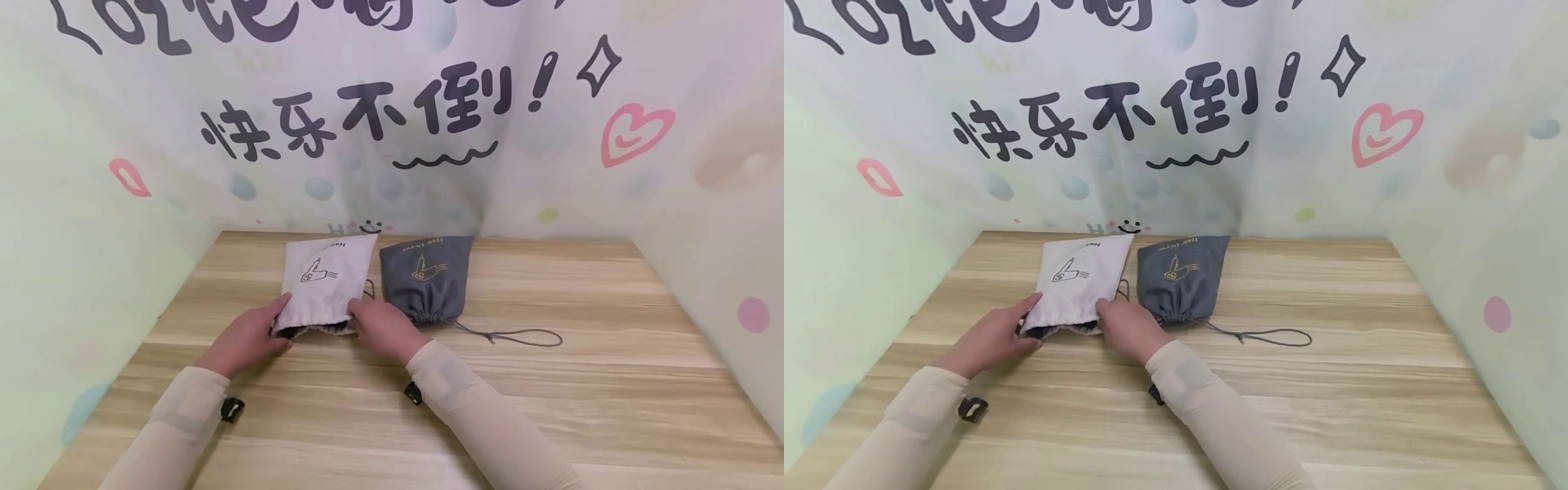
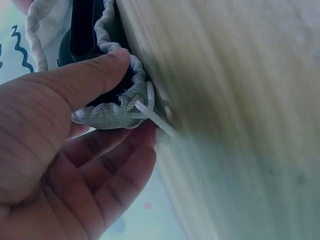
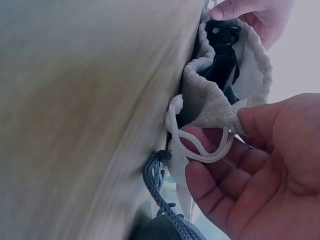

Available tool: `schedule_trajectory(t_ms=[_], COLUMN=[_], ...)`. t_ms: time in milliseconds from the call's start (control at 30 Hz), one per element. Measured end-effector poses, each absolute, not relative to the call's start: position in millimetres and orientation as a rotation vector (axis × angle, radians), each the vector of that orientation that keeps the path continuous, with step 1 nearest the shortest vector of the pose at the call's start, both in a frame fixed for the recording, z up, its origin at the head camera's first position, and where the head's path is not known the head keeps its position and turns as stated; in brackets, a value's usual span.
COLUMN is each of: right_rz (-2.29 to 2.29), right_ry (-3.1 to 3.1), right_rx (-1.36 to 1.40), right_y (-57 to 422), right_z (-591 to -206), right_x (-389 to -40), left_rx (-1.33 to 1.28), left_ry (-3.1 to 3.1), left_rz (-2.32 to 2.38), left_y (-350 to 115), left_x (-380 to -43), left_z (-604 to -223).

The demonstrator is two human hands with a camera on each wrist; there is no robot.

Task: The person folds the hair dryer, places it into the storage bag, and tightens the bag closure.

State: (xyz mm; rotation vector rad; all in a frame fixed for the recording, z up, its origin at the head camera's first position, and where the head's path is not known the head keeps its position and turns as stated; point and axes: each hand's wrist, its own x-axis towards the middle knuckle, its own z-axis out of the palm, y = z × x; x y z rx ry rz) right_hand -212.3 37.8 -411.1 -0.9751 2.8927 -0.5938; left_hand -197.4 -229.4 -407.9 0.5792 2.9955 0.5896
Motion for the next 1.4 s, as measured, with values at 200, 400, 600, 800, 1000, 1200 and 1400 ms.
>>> schedule_trajectory(t_ms=[200, 400, 600, 800, 1000, 1200, 1400], right_rz=[-0.678, -0.749, -0.755, -0.722, -0.723, -0.742, -0.749], right_ry=[2.864, 2.850, 2.874, 2.927, 2.970, 2.966, 2.984], right_rx=[-0.962, -0.975, -0.964, -0.979, -0.961, -0.982, -0.962], right_y=[42, 46, 48, 51, 53, 51, 52], right_z=[-412, -415, -414, -414, -413, -414, -412], right_x=[-212, -213, -213, -213, -214, -213, -212], left_rx=[0.571, 0.547, 0.569, 0.554, 0.478, 0.339, 0.305], left_ry=[3.024, 3.049, 3.073, 3.154, 3.267, 3.310, 3.347], left_rz=[0.618, 0.739, 0.790, 0.772, 0.763, 0.731, 0.725], left_y=[-227, -225, -226, -224, -220, -215, -212], left_x=[-197, -197, -196, -193, -188, -182, -183], left_z=[-411, -415, -415, -416, -412, -409, -409])
